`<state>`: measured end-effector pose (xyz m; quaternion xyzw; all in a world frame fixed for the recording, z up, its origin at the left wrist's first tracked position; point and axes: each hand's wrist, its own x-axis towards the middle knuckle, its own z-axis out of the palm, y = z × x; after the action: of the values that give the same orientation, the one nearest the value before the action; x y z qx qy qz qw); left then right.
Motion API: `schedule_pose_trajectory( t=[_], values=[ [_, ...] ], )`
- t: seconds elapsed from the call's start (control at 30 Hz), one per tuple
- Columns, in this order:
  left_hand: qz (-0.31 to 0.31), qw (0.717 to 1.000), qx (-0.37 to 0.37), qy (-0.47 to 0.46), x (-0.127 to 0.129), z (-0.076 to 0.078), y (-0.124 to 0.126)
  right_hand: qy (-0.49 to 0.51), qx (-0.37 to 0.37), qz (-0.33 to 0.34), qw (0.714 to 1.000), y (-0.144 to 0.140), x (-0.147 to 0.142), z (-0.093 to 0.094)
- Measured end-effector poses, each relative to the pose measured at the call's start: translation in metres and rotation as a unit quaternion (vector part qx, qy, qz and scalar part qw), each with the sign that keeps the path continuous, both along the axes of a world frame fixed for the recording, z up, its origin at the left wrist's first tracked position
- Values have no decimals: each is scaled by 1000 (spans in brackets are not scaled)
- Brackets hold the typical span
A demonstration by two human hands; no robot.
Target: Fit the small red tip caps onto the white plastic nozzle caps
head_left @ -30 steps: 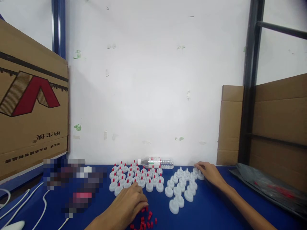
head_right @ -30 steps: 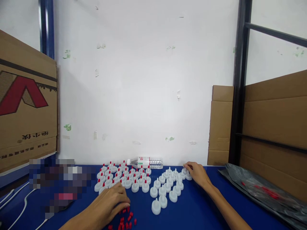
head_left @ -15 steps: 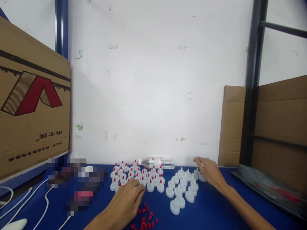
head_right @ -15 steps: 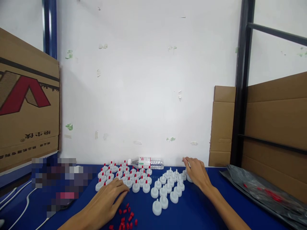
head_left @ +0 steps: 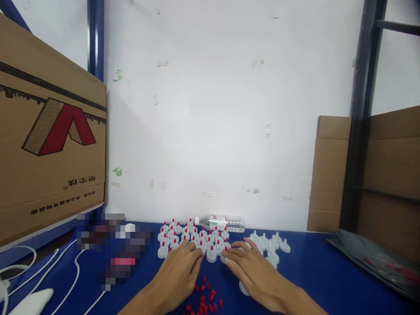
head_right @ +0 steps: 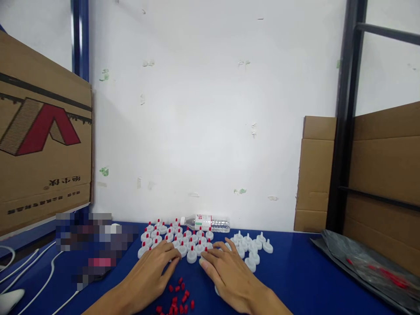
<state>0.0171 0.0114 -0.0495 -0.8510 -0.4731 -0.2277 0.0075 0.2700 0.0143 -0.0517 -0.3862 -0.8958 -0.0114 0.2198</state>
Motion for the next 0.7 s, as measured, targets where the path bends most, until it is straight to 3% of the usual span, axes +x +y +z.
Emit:
schedule_pose_trajectory(
  t=[0.2, 0.37, 0.53, 0.7],
  values=[
    [-13, 999, -1, -31, 3, 3, -7, 39, 55, 27, 997, 8, 4, 2],
    [-53, 998, -13, -45, 8, 1, -13, 40, 132, 103, 985, -5, -10, 8],
    [-76, 997, -9, 11, 11, 0, -16, 51, 215, 159, 962, -17, -24, 8],
    [-78, 995, -2, 68, 16, 8, -21, 40, 250, 186, 949, -14, -25, 6]
  ],
)
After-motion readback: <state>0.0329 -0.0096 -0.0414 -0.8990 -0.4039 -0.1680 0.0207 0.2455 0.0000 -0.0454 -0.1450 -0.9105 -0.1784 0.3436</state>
